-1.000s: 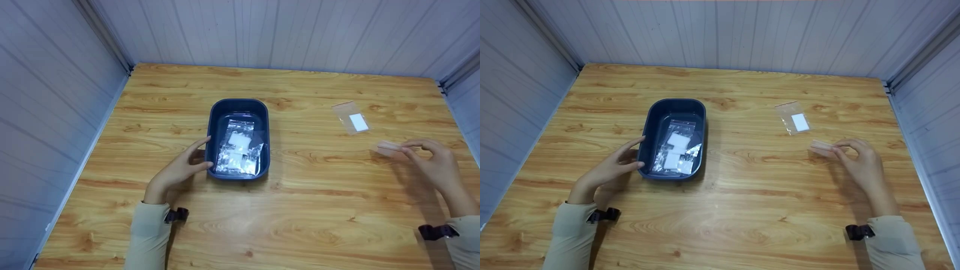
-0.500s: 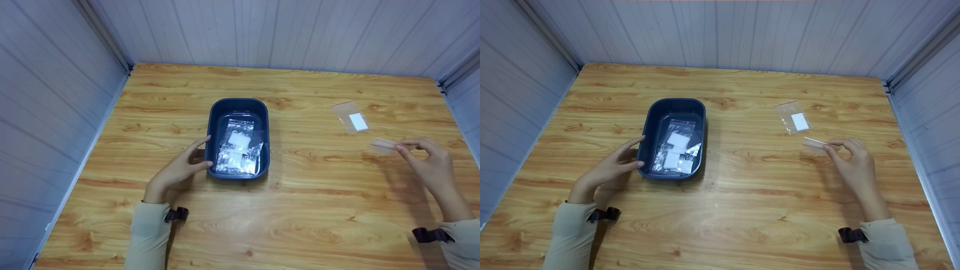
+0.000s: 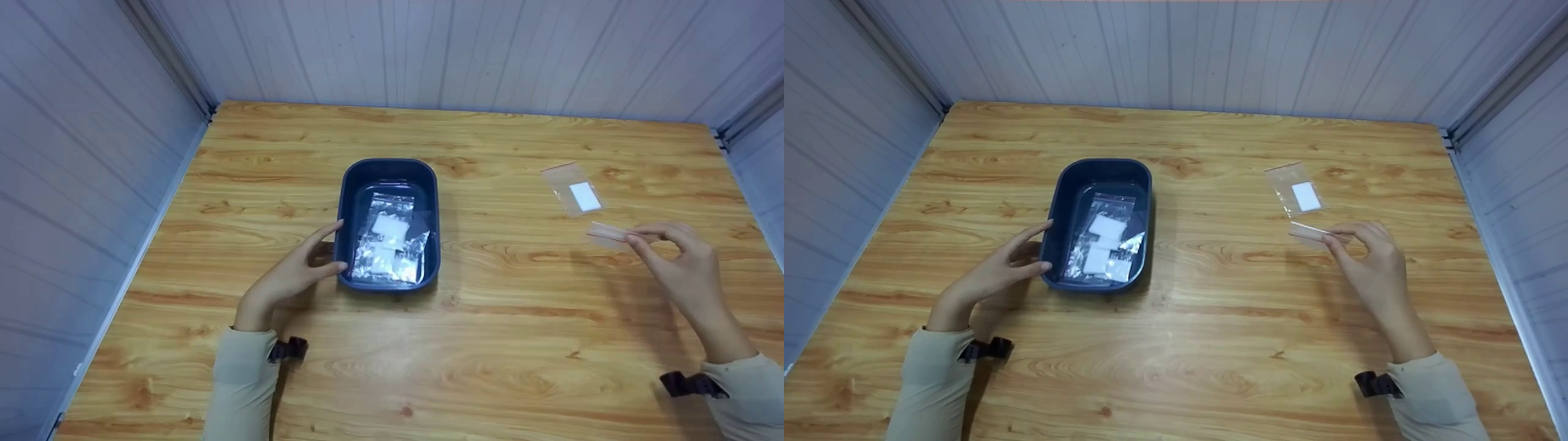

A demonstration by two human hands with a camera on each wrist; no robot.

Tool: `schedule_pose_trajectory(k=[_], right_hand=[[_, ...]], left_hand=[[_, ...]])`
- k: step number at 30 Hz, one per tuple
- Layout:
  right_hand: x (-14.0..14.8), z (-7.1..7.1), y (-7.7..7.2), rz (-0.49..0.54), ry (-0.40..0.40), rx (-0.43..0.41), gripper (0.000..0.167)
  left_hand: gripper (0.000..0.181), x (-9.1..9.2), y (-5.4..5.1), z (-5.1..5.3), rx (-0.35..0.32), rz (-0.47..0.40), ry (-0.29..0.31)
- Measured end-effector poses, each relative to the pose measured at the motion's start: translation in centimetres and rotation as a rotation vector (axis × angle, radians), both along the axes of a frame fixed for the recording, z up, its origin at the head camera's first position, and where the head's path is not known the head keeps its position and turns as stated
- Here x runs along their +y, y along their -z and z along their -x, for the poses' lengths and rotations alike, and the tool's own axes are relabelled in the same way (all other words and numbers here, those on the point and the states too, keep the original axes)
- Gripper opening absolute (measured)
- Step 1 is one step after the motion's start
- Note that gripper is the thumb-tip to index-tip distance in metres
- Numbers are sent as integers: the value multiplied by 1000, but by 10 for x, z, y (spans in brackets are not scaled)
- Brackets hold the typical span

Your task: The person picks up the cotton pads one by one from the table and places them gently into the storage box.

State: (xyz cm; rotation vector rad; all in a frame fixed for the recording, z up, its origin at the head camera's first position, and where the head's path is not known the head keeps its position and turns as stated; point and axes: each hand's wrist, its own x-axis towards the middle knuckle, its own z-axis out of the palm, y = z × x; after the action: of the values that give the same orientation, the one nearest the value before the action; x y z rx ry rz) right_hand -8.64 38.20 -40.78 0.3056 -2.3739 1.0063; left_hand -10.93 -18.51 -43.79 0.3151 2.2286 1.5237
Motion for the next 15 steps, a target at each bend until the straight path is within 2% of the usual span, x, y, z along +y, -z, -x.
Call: schedule_pose_trajectory(k=[5,15], right_hand=[[-15,-1,-5,-1,-10,17,19],[-36,2,-10,16,-42,0,18]], left_hand=[[77,0,1,0,-10,6,-4],[77,0,-1,0,-26,21,-17]])
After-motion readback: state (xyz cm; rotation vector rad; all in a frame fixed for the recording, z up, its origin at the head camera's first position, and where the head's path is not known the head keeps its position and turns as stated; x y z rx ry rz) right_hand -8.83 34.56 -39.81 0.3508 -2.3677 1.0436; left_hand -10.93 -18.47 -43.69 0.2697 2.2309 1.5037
